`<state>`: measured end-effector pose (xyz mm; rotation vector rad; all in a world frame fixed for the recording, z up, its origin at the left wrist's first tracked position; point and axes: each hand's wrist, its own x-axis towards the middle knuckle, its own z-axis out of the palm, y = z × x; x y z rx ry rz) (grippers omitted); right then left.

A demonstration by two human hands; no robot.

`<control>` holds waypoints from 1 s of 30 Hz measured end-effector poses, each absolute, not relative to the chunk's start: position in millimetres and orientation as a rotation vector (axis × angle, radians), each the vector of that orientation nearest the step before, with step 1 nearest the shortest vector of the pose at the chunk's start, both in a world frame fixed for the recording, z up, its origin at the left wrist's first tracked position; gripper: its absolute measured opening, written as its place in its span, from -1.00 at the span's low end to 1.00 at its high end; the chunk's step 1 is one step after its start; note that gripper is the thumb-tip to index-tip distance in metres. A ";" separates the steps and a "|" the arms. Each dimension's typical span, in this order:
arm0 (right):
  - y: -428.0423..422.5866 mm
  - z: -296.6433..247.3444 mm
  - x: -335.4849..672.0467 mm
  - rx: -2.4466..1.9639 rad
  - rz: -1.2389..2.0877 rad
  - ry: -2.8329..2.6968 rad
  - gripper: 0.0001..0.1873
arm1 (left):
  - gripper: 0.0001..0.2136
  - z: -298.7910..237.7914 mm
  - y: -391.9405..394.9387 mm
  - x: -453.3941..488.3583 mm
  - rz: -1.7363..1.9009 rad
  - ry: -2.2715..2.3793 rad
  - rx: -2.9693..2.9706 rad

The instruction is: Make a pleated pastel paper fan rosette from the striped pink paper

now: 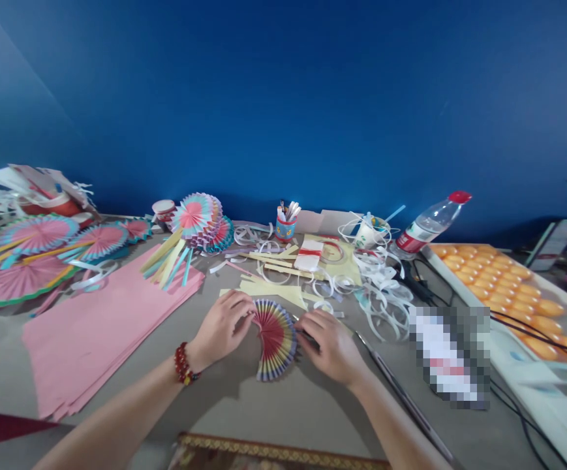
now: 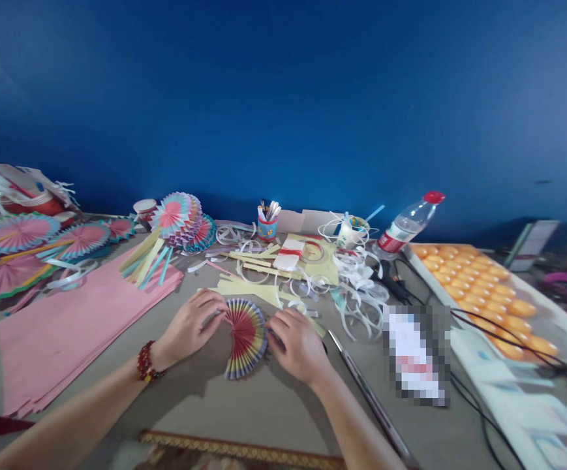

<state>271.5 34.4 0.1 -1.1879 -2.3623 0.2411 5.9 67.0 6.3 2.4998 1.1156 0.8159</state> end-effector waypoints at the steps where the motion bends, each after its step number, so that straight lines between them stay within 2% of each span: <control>1: 34.8 -1.2 272.6 -1.165 0.228 -2.337 -0.86 | -0.83 4.8 68.7 5.0 0.825 1.130 2.501; 7: 36.7 0.9 282.7 -1.090 0.104 -2.026 -0.85 | -0.74 0.7 68.1 8.0 0.733 1.045 2.573; 12: 42.9 3.0 297.3 -1.156 -0.087 -1.748 -0.79 | -0.30 -0.5 61.9 10.7 0.428 0.950 2.745; 15: 47.3 0.9 303.1 -1.166 -0.159 -1.641 -0.74 | -0.16 -7.6 61.8 10.0 0.317 0.933 2.799; 22: 49.4 -4.7 312.6 -1.200 -0.216 -1.538 -0.66 | -0.17 -10.1 62.1 10.1 0.248 0.871 2.876; 30: 52.6 5.5 329.5 -1.229 -0.370 -1.448 -0.71 | -0.25 -3.2 54.4 20.3 0.231 0.664 2.957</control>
